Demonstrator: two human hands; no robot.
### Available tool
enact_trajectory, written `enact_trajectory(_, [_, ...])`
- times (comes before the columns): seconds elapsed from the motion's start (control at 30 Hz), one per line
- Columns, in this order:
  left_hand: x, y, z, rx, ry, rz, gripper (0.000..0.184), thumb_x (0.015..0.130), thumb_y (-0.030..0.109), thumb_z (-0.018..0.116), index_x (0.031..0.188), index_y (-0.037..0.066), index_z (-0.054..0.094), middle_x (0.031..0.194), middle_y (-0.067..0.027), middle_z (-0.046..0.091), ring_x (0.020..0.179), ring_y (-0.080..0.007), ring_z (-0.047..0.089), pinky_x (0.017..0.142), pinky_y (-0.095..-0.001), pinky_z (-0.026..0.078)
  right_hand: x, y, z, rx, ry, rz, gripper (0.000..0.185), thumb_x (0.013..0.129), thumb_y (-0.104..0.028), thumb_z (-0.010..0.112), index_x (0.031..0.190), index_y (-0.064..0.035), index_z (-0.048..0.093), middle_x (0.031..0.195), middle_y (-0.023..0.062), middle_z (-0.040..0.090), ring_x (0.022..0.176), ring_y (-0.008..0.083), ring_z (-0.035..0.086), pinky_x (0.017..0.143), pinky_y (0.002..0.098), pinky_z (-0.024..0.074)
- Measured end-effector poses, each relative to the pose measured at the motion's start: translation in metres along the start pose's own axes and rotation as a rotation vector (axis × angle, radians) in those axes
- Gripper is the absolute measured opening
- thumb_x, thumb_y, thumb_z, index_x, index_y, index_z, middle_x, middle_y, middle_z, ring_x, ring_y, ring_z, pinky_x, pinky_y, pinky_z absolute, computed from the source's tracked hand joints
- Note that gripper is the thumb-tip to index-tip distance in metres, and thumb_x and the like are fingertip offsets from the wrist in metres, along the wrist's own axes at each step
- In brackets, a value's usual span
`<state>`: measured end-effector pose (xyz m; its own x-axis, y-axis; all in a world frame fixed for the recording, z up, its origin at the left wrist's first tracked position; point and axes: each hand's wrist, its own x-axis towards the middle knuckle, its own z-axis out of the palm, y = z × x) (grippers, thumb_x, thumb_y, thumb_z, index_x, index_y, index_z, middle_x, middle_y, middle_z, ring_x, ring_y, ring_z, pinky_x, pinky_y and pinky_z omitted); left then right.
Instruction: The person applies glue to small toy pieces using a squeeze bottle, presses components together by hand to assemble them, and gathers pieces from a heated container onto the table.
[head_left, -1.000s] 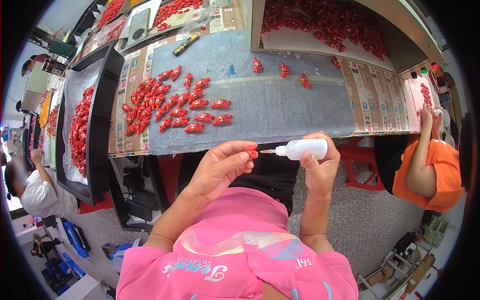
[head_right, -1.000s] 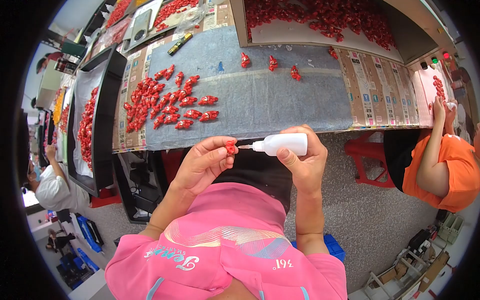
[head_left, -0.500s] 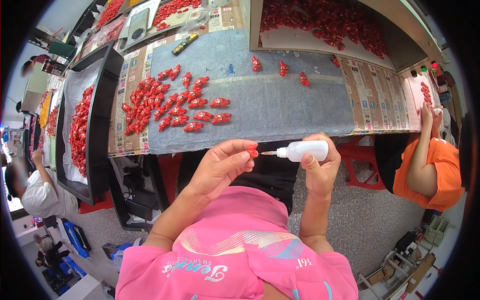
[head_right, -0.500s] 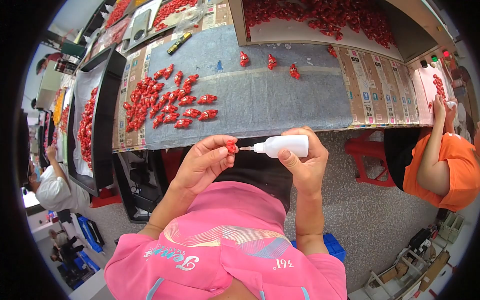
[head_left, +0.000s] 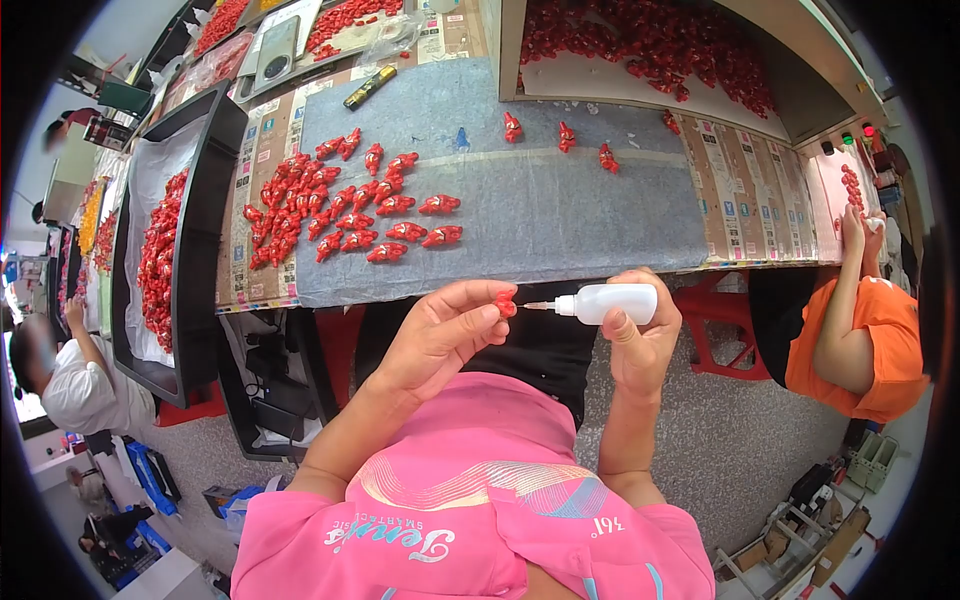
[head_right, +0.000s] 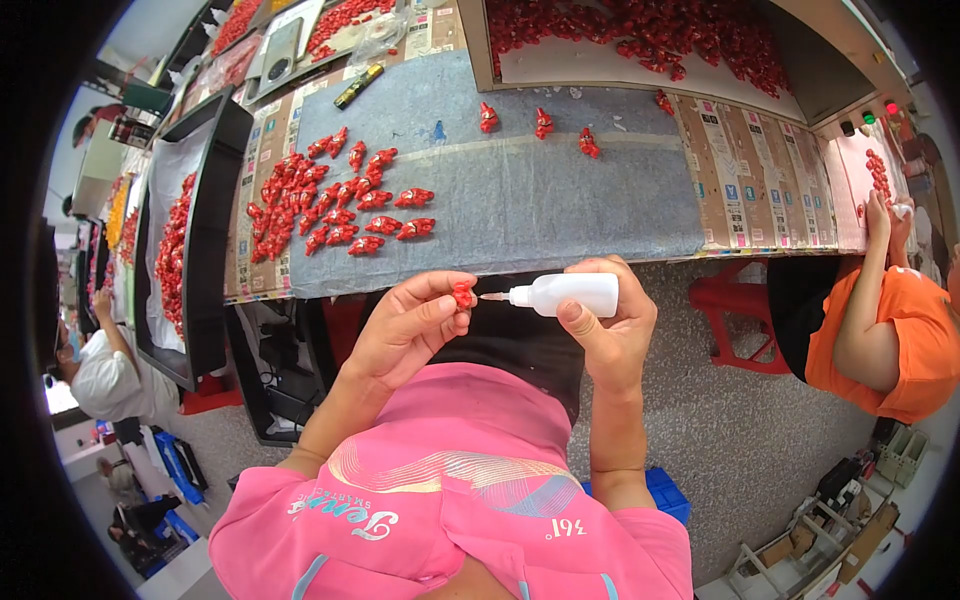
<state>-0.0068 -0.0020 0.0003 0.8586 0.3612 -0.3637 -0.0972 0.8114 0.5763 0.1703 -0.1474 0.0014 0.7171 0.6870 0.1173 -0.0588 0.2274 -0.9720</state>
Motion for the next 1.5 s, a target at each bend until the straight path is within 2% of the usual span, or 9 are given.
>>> enact_trajectory(0.27, [0.001,-0.001,0.003,0.015,0.011,0.015,0.028,0.091,0.007,0.060,0.117,-0.001,0.056,0.103,-0.0088,0.064,0.087,-0.0137,0.063,0.080,-0.0260,0.052,-0.001,0.000,-0.002,-0.038,-0.008,-0.037,0.042,0.075,-0.030,0.080,0.098,0.0000,0.062,0.090,0.0035,0.058,0.078,0.0097,0.055,0.066,0.0224,0.0430])
enact_trajectory(0.63, [0.001,-0.004,0.006,0.058,0.018,0.048,0.019,0.087,0.000,0.062,0.105,0.002,0.057,0.106,-0.0088,0.062,0.097,-0.0189,0.064,0.086,-0.0314,0.054,-0.003,-0.001,0.000,-0.066,0.006,-0.053,0.041,0.075,-0.029,0.080,0.096,0.0002,0.062,0.089,0.0036,0.057,0.078,0.0106,0.055,0.067,0.0229,0.0426])
enact_trajectory(0.93, [0.002,-0.005,0.011,0.093,0.038,0.094,0.018,0.084,-0.005,0.063,0.098,0.003,0.056,0.105,-0.0082,0.059,0.100,-0.0210,0.063,0.089,-0.0316,0.054,-0.006,-0.004,0.002,-0.066,0.025,-0.043,0.040,0.075,-0.028,0.080,0.096,0.0003,0.062,0.090,0.0033,0.057,0.079,0.0106,0.054,0.067,0.0230,0.0422])
enact_trajectory(1.27, [0.002,-0.005,0.010,0.057,0.012,0.096,0.019,0.084,-0.004,0.063,0.100,0.004,0.055,0.106,-0.0086,0.059,0.104,-0.0222,0.062,0.090,-0.0321,0.054,-0.008,-0.005,0.008,-0.030,0.039,-0.017,0.044,0.075,-0.032,0.080,0.097,0.0014,0.062,0.088,0.0025,0.055,0.078,0.0100,0.054,0.066,0.0223,0.0421])
enact_trajectory(1.5, [0.002,-0.005,0.008,0.023,-0.007,0.022,0.017,0.088,0.000,0.060,0.104,0.004,0.055,0.108,-0.0099,0.061,0.108,-0.0237,0.061,0.092,-0.0322,0.053,-0.010,0.000,0.008,-0.012,0.059,-0.025,0.045,0.075,-0.033,0.080,0.097,0.0014,0.061,0.088,0.0028,0.055,0.078,0.0105,0.054,0.066,0.0228,0.0429])
